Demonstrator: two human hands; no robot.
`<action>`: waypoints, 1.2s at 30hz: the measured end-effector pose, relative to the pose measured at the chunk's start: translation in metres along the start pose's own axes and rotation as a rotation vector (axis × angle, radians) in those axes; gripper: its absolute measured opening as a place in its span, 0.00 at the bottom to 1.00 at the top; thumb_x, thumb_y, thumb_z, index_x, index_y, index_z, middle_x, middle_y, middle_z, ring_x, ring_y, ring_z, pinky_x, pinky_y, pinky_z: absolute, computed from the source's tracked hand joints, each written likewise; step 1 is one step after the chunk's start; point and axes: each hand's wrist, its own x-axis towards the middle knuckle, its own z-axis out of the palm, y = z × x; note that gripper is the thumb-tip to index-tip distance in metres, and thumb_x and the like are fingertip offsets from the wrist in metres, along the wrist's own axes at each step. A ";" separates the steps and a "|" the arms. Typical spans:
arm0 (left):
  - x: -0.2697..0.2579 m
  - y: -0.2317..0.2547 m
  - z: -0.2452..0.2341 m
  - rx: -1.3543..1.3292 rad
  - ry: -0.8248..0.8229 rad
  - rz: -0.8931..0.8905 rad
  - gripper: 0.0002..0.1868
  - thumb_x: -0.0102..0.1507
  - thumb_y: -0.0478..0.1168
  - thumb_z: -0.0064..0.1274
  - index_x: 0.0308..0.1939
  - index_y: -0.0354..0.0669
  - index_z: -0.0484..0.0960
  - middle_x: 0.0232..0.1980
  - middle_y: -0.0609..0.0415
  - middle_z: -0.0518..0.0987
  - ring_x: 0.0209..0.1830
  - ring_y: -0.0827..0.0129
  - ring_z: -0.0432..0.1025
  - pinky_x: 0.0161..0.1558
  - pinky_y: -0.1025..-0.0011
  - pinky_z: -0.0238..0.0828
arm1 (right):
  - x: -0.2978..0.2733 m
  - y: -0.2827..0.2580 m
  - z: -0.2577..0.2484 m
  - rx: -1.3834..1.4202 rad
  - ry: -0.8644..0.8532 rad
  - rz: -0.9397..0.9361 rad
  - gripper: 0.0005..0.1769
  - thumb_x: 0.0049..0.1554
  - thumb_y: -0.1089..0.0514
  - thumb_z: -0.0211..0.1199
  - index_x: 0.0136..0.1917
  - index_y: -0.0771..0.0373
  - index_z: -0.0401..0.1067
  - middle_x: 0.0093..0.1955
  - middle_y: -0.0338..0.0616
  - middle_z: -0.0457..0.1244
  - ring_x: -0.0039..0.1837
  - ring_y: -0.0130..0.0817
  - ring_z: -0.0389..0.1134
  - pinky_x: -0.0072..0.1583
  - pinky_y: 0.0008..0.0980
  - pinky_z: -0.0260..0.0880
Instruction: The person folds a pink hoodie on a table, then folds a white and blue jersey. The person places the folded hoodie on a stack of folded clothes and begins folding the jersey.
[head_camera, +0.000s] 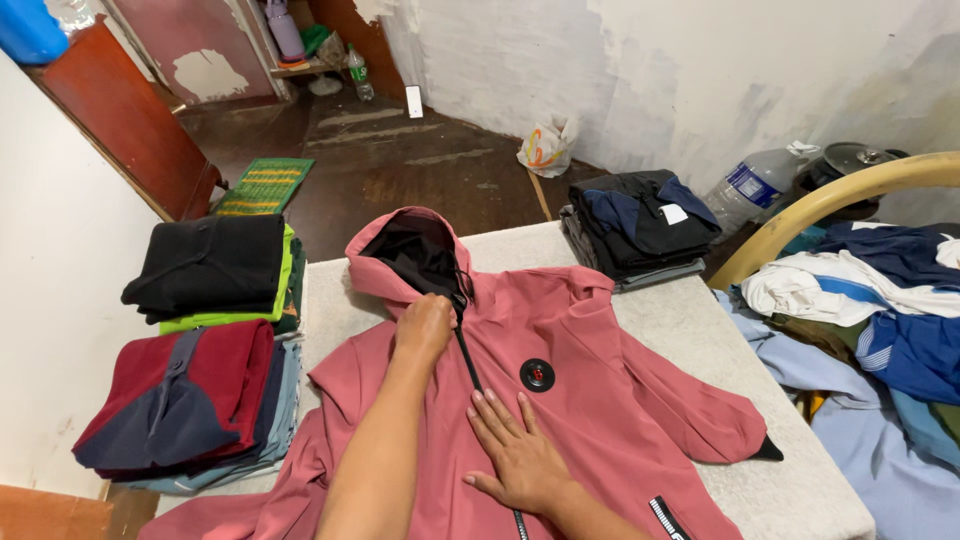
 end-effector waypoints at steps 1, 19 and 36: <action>0.000 0.003 -0.001 0.044 0.047 0.046 0.03 0.58 0.33 0.57 0.29 0.42 0.85 0.38 0.43 0.82 0.41 0.47 0.78 0.43 0.51 0.75 | -0.001 0.000 0.000 0.009 -0.019 0.012 0.52 0.60 0.28 0.53 0.80 0.68 0.48 0.84 0.55 0.40 0.85 0.48 0.34 0.77 0.60 0.25; -0.330 -0.070 0.029 -0.307 0.436 -0.395 0.07 0.57 0.40 0.64 0.39 0.48 0.90 0.29 0.56 0.83 0.23 0.72 0.79 0.25 0.73 0.73 | -0.016 0.026 -0.004 0.771 0.216 0.318 0.15 0.58 0.52 0.63 0.52 0.63 0.81 0.60 0.45 0.72 0.68 0.43 0.70 0.72 0.42 0.62; -0.284 -0.036 -0.059 -1.254 0.123 -0.822 0.33 0.65 0.63 0.58 0.59 0.37 0.86 0.58 0.49 0.84 0.56 0.63 0.78 0.54 0.61 0.74 | -0.131 0.128 -0.035 1.791 0.086 1.319 0.33 0.61 0.38 0.61 0.66 0.68 0.72 0.54 0.53 0.71 0.43 0.36 0.67 0.42 0.35 0.67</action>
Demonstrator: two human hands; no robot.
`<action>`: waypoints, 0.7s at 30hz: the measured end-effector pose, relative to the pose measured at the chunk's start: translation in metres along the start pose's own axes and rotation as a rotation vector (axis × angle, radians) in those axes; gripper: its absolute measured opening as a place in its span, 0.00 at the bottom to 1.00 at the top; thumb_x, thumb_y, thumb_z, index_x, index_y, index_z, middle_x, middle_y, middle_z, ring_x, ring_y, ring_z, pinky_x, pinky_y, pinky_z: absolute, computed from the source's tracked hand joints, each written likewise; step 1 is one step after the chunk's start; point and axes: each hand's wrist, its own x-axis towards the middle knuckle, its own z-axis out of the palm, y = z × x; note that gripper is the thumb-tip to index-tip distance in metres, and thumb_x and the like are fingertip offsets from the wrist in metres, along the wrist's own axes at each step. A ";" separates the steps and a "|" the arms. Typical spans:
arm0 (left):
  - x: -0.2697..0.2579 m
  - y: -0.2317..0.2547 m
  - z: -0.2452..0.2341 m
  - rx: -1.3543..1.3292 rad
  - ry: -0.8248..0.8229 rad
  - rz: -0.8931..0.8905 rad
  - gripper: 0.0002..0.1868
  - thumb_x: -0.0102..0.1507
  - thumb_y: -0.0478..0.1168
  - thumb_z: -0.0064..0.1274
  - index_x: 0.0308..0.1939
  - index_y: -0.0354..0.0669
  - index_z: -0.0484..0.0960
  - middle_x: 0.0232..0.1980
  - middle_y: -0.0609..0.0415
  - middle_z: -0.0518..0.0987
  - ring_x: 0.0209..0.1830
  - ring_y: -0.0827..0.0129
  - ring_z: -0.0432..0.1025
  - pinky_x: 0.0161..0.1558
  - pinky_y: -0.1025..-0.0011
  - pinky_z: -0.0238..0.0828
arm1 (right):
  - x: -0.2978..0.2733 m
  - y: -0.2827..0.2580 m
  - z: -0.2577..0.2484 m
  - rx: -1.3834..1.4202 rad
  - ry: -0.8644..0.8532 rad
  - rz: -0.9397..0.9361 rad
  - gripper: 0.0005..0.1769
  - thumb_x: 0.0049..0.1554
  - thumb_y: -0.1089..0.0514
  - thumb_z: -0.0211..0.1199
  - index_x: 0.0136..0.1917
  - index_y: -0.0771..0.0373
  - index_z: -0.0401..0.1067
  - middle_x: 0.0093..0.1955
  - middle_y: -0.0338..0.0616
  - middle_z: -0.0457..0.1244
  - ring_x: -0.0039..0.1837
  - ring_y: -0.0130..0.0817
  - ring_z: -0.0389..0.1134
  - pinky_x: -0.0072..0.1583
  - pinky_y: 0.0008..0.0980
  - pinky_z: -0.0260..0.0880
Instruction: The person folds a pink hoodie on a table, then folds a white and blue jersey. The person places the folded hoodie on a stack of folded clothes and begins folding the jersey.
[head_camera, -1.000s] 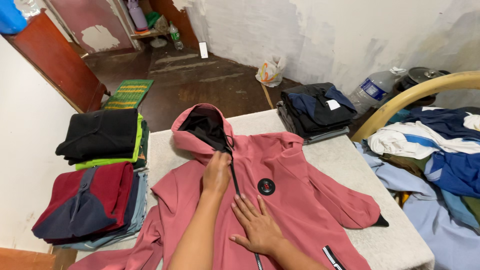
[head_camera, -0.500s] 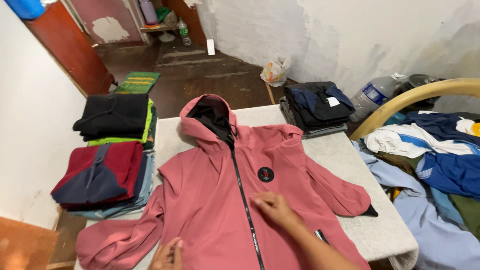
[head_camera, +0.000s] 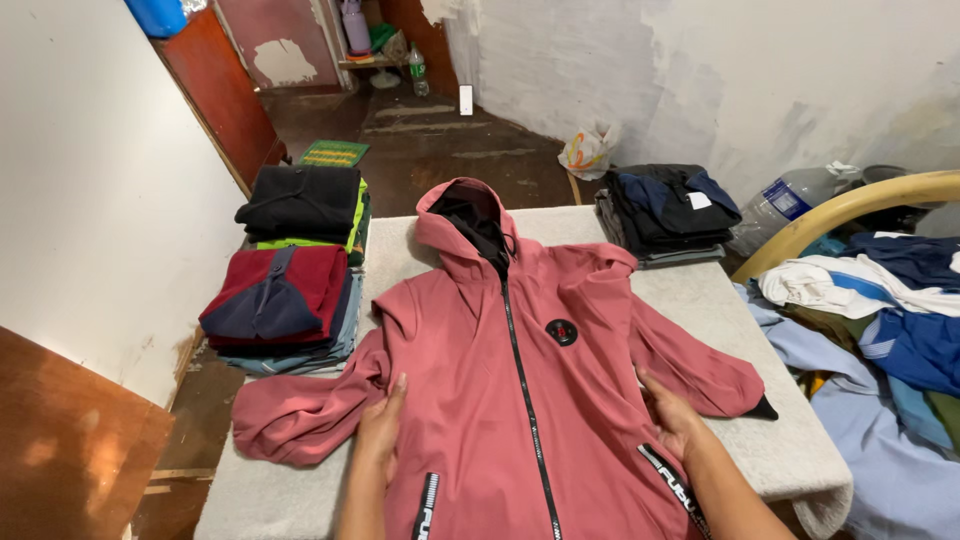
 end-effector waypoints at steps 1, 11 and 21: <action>-0.006 0.006 0.007 -0.046 -0.020 -0.121 0.33 0.64 0.63 0.55 0.63 0.45 0.80 0.60 0.54 0.81 0.58 0.65 0.76 0.55 0.60 0.74 | -0.010 0.003 0.012 0.061 -0.020 0.029 0.38 0.60 0.35 0.57 0.70 0.67 0.67 0.60 0.53 0.70 0.52 0.39 0.69 0.51 0.40 0.71; -0.005 0.032 -0.011 -0.350 -0.023 0.010 0.35 0.63 0.55 0.56 0.69 0.39 0.73 0.64 0.47 0.78 0.59 0.57 0.75 0.59 0.54 0.72 | 0.006 -0.044 0.055 0.529 -0.134 -0.318 0.39 0.67 0.36 0.50 0.80 0.62 0.53 0.78 0.51 0.57 0.75 0.47 0.62 0.75 0.51 0.61; -0.023 0.039 -0.021 -0.471 0.024 -0.026 0.24 0.66 0.53 0.47 0.65 0.52 0.76 0.64 0.56 0.77 0.60 0.61 0.71 0.61 0.56 0.67 | -0.003 -0.005 0.060 0.543 -0.197 -0.148 0.29 0.62 0.39 0.53 0.65 0.61 0.71 0.68 0.51 0.65 0.68 0.48 0.65 0.70 0.50 0.62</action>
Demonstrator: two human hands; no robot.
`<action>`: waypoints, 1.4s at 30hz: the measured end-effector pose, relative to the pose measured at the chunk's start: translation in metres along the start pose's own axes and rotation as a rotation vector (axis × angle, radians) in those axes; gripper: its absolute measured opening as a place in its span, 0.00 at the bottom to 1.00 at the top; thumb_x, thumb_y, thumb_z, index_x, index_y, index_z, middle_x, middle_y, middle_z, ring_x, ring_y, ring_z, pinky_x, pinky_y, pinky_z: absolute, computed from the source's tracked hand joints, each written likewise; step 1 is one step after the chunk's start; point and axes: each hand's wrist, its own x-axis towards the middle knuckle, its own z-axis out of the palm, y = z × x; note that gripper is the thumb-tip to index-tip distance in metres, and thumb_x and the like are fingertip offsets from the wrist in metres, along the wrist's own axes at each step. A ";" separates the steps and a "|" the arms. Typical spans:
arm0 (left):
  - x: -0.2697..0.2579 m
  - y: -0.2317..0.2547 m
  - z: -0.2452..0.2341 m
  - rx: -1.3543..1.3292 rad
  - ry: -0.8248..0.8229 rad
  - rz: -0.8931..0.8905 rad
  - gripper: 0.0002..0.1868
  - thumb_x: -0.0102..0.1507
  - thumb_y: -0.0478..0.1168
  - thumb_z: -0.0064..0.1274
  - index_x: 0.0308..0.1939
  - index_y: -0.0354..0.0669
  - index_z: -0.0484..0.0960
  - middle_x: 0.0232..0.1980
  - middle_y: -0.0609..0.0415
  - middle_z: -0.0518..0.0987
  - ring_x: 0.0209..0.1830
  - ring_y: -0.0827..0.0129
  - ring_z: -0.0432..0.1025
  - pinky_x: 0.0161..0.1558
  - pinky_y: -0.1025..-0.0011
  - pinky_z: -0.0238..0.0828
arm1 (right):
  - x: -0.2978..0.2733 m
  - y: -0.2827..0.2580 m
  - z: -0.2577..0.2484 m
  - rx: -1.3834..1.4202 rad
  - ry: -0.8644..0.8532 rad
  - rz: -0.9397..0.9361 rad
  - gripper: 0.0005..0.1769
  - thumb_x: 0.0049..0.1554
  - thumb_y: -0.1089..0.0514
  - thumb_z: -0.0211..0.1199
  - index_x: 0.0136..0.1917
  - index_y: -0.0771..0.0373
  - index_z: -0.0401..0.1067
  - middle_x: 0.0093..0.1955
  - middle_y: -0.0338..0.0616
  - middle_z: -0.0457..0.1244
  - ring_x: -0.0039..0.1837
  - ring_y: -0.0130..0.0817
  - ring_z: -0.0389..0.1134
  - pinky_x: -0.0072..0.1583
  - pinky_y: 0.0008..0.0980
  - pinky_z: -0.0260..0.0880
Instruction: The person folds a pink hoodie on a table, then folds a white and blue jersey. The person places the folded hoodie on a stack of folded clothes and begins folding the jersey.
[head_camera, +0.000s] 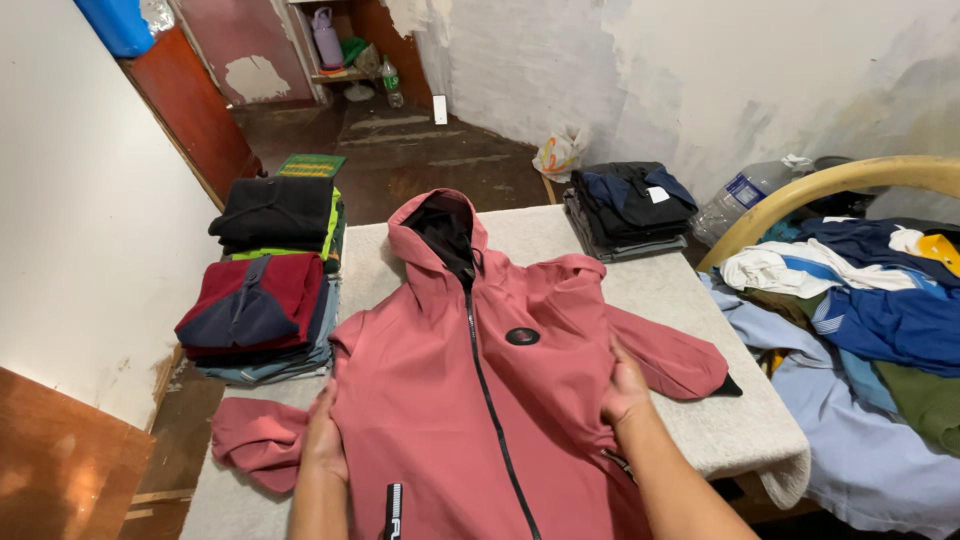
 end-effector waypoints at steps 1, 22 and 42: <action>0.007 0.005 -0.003 -0.015 0.003 0.032 0.24 0.67 0.53 0.46 0.64 0.50 0.76 0.64 0.56 0.78 0.61 0.62 0.71 0.63 0.58 0.66 | 0.005 -0.013 -0.004 0.039 0.052 -0.049 0.26 0.62 0.41 0.55 0.65 0.61 0.71 0.68 0.52 0.65 0.68 0.48 0.66 0.71 0.50 0.63; 0.014 -0.034 -0.061 0.077 -0.026 -0.184 0.45 0.57 0.70 0.51 0.65 0.39 0.66 0.58 0.50 0.74 0.57 0.63 0.70 0.59 0.61 0.66 | -0.097 -0.096 -0.081 -0.083 0.367 -0.158 0.34 0.60 0.28 0.55 0.67 0.54 0.69 0.66 0.44 0.66 0.64 0.42 0.68 0.63 0.48 0.69; 0.007 0.022 -0.085 0.205 0.056 -0.205 0.36 0.65 0.62 0.49 0.69 0.43 0.70 0.66 0.46 0.76 0.60 0.58 0.73 0.64 0.59 0.66 | -0.100 -0.134 -0.039 -0.123 0.403 -0.314 0.30 0.60 0.41 0.57 0.70 0.56 0.65 0.69 0.47 0.65 0.70 0.47 0.65 0.71 0.57 0.59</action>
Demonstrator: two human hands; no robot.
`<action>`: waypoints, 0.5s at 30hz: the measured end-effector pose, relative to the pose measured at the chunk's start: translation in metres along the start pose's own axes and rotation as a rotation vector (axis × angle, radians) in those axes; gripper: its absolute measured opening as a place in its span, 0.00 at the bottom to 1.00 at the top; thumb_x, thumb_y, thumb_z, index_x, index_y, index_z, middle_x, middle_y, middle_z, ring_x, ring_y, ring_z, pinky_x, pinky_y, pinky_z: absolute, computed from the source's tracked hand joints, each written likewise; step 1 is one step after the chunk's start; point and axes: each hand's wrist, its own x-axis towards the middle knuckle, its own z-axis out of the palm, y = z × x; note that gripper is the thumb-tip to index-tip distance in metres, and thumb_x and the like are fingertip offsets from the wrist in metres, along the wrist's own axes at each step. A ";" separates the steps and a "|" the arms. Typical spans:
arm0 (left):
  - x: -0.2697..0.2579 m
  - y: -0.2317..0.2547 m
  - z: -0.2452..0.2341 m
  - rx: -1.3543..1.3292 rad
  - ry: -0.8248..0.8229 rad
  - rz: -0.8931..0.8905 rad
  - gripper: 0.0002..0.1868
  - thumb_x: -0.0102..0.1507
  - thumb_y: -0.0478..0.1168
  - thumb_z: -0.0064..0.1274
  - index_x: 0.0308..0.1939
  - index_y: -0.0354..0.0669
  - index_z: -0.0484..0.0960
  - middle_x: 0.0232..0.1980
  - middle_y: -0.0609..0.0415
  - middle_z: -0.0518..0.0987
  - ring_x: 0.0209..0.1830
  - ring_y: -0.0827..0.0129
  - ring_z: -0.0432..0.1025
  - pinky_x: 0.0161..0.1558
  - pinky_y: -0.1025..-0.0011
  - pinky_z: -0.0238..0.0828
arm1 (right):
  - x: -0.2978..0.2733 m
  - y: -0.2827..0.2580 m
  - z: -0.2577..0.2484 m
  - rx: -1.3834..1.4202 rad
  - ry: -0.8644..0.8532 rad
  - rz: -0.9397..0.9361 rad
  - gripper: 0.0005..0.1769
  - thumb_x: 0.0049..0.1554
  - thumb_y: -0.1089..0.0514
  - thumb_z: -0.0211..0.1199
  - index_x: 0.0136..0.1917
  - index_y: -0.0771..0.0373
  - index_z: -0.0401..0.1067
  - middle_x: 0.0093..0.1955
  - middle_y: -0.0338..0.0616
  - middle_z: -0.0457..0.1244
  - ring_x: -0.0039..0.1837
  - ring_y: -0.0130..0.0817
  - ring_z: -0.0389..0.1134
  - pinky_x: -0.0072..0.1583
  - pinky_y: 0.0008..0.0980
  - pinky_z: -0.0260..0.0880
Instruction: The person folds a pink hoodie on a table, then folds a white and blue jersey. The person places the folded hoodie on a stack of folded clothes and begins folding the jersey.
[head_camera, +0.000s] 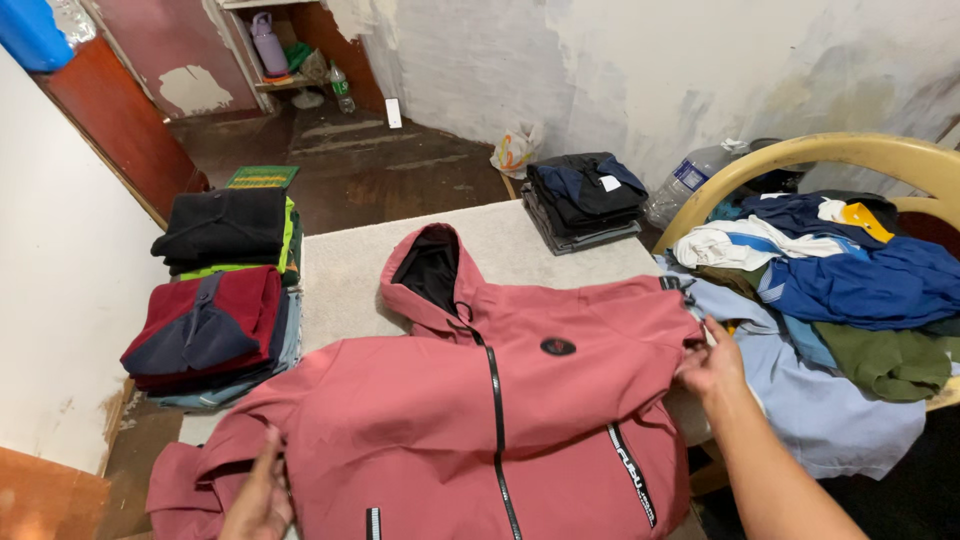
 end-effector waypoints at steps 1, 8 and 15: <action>0.000 -0.007 0.000 0.020 -0.043 -0.001 0.35 0.64 0.58 0.51 0.70 0.43 0.69 0.68 0.49 0.76 0.62 0.61 0.72 0.65 0.59 0.65 | -0.002 0.007 -0.003 0.019 -0.043 0.020 0.31 0.60 0.39 0.57 0.70 0.56 0.65 0.70 0.47 0.64 0.70 0.47 0.64 0.71 0.57 0.59; 0.008 0.000 0.021 0.075 -0.085 0.171 0.28 0.65 0.48 0.54 0.61 0.29 0.77 0.60 0.46 0.82 0.58 0.58 0.75 0.60 0.59 0.68 | 0.004 0.028 -0.006 -0.208 -0.183 0.133 0.31 0.58 0.44 0.59 0.71 0.58 0.65 0.68 0.51 0.65 0.68 0.50 0.65 0.70 0.57 0.61; 0.024 0.027 0.032 -0.094 0.008 0.503 0.14 0.68 0.37 0.54 0.54 0.30 0.80 0.55 0.49 0.81 0.54 0.65 0.74 0.60 0.65 0.70 | 0.023 -0.034 0.016 0.020 -0.330 -0.492 0.12 0.67 0.52 0.61 0.62 0.55 0.70 0.65 0.43 0.65 0.67 0.40 0.67 0.70 0.50 0.68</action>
